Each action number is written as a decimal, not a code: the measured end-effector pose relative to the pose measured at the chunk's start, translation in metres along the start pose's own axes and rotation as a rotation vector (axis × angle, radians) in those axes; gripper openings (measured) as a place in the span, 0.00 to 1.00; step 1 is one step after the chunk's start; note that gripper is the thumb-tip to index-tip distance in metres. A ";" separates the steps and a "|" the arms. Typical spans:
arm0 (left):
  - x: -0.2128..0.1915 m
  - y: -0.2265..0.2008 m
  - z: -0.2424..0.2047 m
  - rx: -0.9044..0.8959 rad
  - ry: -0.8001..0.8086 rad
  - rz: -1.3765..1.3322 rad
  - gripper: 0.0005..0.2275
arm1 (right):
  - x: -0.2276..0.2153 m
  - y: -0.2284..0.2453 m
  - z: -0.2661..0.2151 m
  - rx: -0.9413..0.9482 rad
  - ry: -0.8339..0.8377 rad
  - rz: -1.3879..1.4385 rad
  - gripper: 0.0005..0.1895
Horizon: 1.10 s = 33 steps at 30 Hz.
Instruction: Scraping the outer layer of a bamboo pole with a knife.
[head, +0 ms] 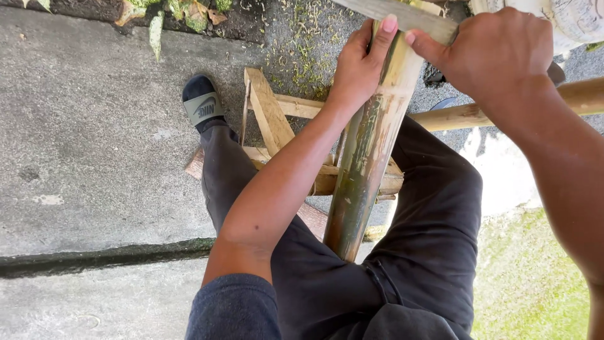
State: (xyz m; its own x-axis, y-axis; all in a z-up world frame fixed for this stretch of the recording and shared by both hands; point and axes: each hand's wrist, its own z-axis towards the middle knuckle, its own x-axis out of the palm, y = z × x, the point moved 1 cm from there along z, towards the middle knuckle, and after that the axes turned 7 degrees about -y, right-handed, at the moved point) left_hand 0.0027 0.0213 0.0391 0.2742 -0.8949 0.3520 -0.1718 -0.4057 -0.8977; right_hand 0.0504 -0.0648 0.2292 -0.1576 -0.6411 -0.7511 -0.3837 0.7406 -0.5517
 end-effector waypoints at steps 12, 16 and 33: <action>0.015 0.013 0.025 -0.139 -0.018 -0.075 0.34 | 0.023 -0.017 0.014 -0.187 -0.487 0.052 0.32; 0.008 0.000 0.014 -0.150 -0.003 -0.099 0.35 | 0.001 0.003 0.002 -0.018 -0.224 0.365 0.37; -0.047 0.037 -0.073 0.056 0.253 0.078 0.32 | 0.018 0.042 -0.082 -0.058 -0.121 0.069 0.46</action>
State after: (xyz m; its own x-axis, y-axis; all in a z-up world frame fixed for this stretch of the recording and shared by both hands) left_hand -0.0852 0.0353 0.0087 0.0157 -0.9439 0.3299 -0.1287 -0.3291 -0.9355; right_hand -0.0435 -0.0622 0.2224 -0.0763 -0.5574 -0.8268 -0.4280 0.7672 -0.4777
